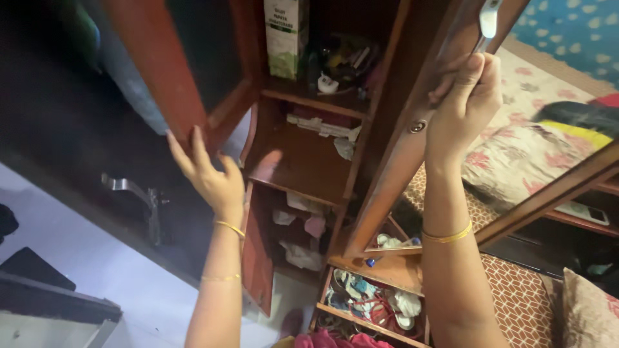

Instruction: The person opens and closes a dark brown door, then opens a wooden cabinet and pulls out a drawer before closing them. They open a window, adjust the curtain, and close it. Finally, they open and close a pink wardrobe door and a white cabinet door.

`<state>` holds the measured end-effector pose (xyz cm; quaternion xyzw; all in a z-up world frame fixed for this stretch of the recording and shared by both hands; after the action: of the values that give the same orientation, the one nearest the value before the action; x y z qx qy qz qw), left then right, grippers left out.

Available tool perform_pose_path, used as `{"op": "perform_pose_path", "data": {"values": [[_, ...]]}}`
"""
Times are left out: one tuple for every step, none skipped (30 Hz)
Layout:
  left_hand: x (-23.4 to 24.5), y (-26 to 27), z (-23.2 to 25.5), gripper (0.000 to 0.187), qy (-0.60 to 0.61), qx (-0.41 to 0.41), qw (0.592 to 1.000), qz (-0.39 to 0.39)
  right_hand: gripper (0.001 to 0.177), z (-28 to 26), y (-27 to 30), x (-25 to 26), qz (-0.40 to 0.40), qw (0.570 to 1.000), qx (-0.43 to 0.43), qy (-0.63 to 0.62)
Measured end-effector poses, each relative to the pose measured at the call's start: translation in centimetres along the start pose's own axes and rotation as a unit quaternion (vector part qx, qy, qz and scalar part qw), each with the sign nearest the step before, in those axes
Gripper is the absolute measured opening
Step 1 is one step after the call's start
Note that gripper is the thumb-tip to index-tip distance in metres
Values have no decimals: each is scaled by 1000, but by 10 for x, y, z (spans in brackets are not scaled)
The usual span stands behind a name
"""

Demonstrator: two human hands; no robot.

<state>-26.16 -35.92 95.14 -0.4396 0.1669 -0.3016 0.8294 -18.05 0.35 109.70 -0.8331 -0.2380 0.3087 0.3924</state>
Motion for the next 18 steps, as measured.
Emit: {"op": "perform_pose_path", "data": {"values": [[3, -2, -8, 66, -7, 7, 1000, -5, 40, -5, 3, 3, 1, 1000, 2, 1], [6, -3, -15, 70, -8, 10, 1000, -10, 41, -10, 4, 6, -1, 1000, 6, -1], [7, -5, -20, 75, -9, 12, 1000, -16, 41, -16, 4, 9, -3, 1000, 9, -3], [8, -8, -26, 80, -10, 14, 1000, -22, 42, -21, 5, 13, -5, 1000, 12, -6], [8, -11, -31, 82, -9, 27, 999, -33, 42, -26, 5, 17, -10, 1000, 9, -7], [7, -14, -36, 86, -7, 39, 998, -44, 43, -32, 6, 24, -14, 1000, 6, -9], [8, -15, -41, 89, -4, 52, 997, -55, 43, -39, 8, 30, -18, 1000, 5, -10], [9, -15, -46, 90, 7, 60, 997, -54, 43, -45, 10, 37, -16, 1000, -2, -13], [9, -13, -50, 91, 20, 68, 996, -52, 43, -51, 11, 44, -14, 1000, -9, -17], [10, -9, -54, 92, 32, 76, 995, -50, 43, -59, 13, 52, -18, 999, -12, -26], [8, -1, -56, 92, 40, 85, 993, -66, 43, -67, 14, 60, -20, 999, -14, -34], [5, 10, -57, 91, 49, 93, 991, -81, 42, -76, 16, 71, -29, 998, -11, -47], [3, 24, -57, 91, 58, 101, 988, -100, 41, -87, 19, 85, -28, 998, -17, -55], [-3, 44, -52, 86, 50, 107, 987, -112, 40, -96, 20, 97, -34, 997, -21, -67], [-8, 66, -46, 81, 42, 111, 985, -128, 38, -106, 23, 113, -27, 996, -34, -74], [-14, 87, -40, 80, 48, 129, 976, -166, 38, -115, 25, 131, -11, 994, -56, -89], [-22, 111, -30, 78, 56, 144, 966, -207, 38, -124, 28, 152, 9, 992, -75, -103], [-24, 135, -19, 84, 76, 152, 961, -219, 36, -132, 32, 175, 36, 989, -93, -111]]}}
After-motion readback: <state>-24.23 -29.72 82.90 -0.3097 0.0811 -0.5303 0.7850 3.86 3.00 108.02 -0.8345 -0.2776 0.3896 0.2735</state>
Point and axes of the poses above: each hand's wrist, its own y-axis away from the middle knuckle, its own x-axis out of the back of the hand, z = x × y, the point moved 4 cm from there along -y, towards the middle knuckle, and after that the axes turned 12 degrees about z, right-handed, at the moved point
